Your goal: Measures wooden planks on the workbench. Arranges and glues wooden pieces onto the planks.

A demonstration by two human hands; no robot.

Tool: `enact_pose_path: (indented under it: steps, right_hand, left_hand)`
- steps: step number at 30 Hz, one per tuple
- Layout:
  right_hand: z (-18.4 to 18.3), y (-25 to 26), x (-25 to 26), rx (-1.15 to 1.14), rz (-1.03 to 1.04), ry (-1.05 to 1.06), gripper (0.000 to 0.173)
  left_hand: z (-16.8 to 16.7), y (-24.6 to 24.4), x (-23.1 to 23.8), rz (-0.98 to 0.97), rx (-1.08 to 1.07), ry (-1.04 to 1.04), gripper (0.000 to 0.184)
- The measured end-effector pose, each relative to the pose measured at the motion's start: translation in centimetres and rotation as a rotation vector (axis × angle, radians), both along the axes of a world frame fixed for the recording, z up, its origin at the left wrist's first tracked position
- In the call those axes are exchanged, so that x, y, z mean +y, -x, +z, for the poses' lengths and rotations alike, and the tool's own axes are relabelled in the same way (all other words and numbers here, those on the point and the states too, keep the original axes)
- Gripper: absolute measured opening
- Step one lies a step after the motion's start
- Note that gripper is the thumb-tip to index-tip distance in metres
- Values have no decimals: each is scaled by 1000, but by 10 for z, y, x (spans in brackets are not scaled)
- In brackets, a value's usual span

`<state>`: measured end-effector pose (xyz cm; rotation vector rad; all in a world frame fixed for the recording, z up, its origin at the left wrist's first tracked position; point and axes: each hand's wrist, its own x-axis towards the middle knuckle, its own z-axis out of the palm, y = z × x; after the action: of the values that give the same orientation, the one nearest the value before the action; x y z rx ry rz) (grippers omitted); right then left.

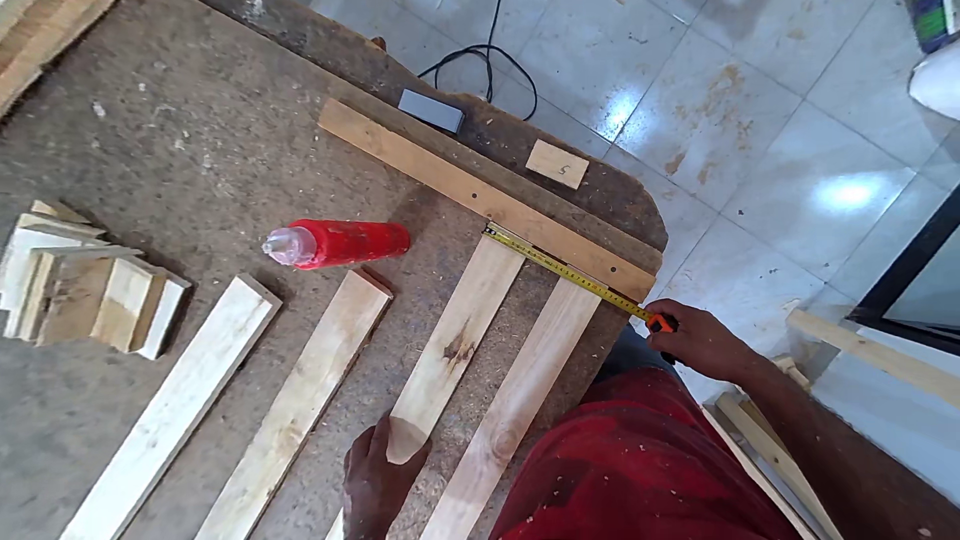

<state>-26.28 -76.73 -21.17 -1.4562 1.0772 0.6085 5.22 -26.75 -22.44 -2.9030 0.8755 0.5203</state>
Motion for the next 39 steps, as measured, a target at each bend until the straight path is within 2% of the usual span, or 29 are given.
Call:
enact_pose_path:
  steps: [28, 39]
  right_hand:
    - [-3, 0, 2, -18, -2, -2, 48]
    - [-5, 1, 2, -15, -10, -11, 46]
  left_hand:
    - [4, 6, -10, 96, 30, -59, 102]
    - [4, -2, -10, 77, 20, -41, 101]
